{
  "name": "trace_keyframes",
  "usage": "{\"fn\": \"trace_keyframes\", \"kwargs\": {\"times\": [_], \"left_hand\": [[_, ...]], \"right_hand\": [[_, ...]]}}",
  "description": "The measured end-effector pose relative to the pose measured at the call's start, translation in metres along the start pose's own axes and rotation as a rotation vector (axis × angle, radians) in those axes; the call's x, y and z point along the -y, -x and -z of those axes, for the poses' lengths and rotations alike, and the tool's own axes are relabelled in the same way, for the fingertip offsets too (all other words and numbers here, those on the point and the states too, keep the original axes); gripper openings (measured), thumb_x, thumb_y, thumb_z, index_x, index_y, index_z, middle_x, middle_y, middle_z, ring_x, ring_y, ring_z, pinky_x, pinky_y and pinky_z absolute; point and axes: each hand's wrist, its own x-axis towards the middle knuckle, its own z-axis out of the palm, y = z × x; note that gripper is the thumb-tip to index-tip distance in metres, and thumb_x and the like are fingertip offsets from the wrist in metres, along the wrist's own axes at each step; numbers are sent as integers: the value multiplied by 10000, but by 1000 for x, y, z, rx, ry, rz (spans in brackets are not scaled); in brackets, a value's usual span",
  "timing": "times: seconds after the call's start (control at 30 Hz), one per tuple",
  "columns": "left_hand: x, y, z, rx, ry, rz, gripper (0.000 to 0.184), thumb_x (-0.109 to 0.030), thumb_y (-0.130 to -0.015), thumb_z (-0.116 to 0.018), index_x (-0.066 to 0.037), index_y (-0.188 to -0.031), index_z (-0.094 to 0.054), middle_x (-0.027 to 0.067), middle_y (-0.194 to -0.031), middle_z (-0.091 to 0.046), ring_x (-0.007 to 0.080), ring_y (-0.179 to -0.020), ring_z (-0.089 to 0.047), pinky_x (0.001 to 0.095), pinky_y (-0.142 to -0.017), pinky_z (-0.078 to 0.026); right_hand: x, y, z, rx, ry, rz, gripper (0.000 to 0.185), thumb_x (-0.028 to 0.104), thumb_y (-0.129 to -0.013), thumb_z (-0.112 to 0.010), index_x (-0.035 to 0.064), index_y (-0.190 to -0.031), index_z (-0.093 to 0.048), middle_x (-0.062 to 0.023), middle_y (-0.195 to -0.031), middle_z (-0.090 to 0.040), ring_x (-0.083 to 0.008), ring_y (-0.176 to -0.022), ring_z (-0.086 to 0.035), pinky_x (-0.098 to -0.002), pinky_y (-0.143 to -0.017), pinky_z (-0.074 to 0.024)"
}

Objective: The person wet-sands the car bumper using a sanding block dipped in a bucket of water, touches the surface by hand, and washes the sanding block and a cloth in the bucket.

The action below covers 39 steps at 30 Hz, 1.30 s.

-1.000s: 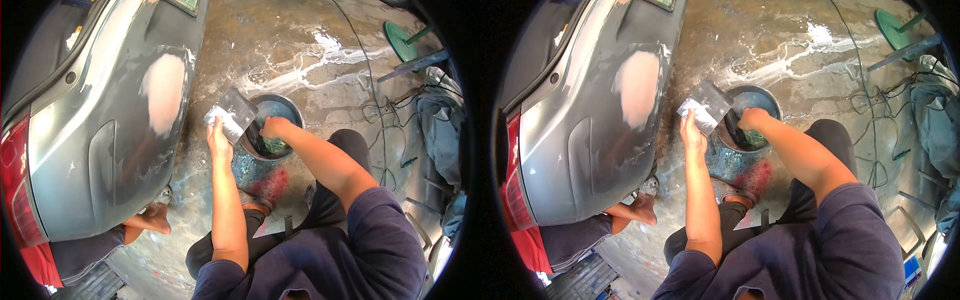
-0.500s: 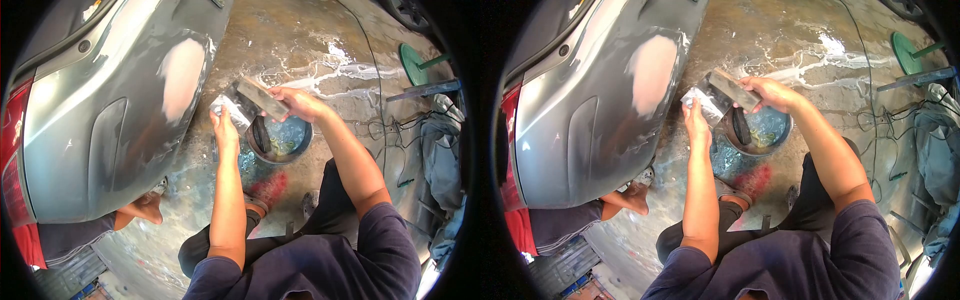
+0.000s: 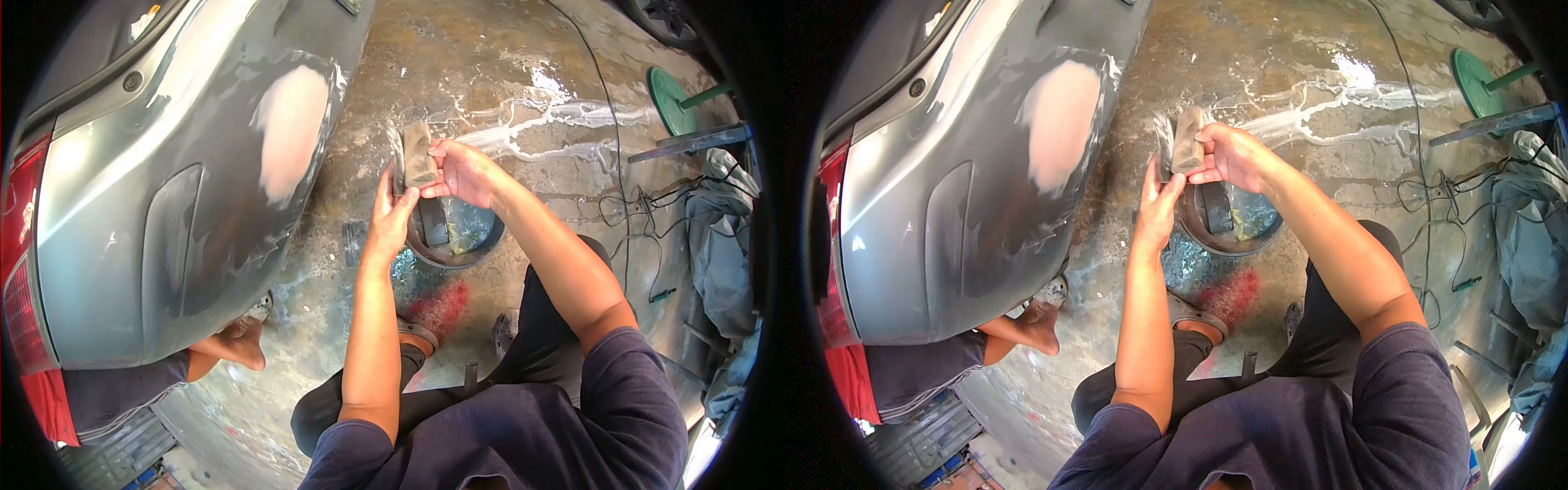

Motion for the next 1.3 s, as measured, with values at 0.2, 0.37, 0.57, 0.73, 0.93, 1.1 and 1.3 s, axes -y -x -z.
{"fn": "trace_keyframes", "kwargs": {"times": [0.2,0.37,0.57,0.73,0.93,1.1,1.3], "left_hand": [[10,-4,13,-239,258,100,464,-396,-1104,-582,-77,-1431,-499,119,-1361,-636,247,-1227,-645,449,-1055,-508],[-1,-7,9,-412,362,158,549,-451,-1079,-620,-91,-1469,-481,102,-1344,-638,214,-1155,-663,427,-957,-552],[1,-7,10,-337,295,101,453,-326,-1094,-616,-101,-1468,-495,83,-1337,-647,197,-1164,-664,394,-910,-584],[-6,-7,9,-319,183,132,346,-242,-1107,-596,-108,-1418,-526,88,-1345,-653,208,-1201,-661,410,-988,-565],[4,-8,15,-308,221,153,353,-276,-1113,-585,-116,-1421,-519,90,-1373,-638,223,-1209,-652,419,-981,-558],[0,-7,8,-306,212,118,376,-319,-1107,-596,-126,-1422,-530,87,-1373,-638,218,-1188,-652,391,-918,-553],[0,-7,5,-329,199,140,395,-351,-1102,-603,-102,-1402,-544,81,-1330,-647,191,-1109,-661,362,-859,-552]], "right_hand": [[1,3,-14,-266,211,184,478,127,-950,-472,85,-1419,-556,-58,-1117,-671,-155,-932,-652,-350,-866,-540],[-5,8,-15,-333,844,518,537,127,-935,-429,6,-1433,-589,-164,-1283,-681,-266,-1195,-619,-358,-1056,-461],[-28,11,-28,-302,1267,591,509,233,-999,-582,0,-1451,-550,-244,-1305,-607,-439,-1285,-562,-479,-1102,-465],[-31,9,-29,-354,1512,641,718,322,-895,-783,9,-1481,-512,-235,-1311,-594,-440,-1258,-569,-488,-1072,-489],[-42,6,-27,-353,1472,721,695,259,-866,-821,32,-1451,-524,-221,-1330,-590,-436,-1274,-560,-493,-1073,-488],[-44,8,-32,-354,1484,762,736,236,-828,-864,49,-1451,-520,-195,-1342,-577,-417,-1297,-541,-498,-1077,-488],[-45,10,-33,-350,1497,763,767,244,-820,-874,51,-1465,-507,-183,-1341,-565,-411,-1293,-538,-488,-1077,-491]]}}
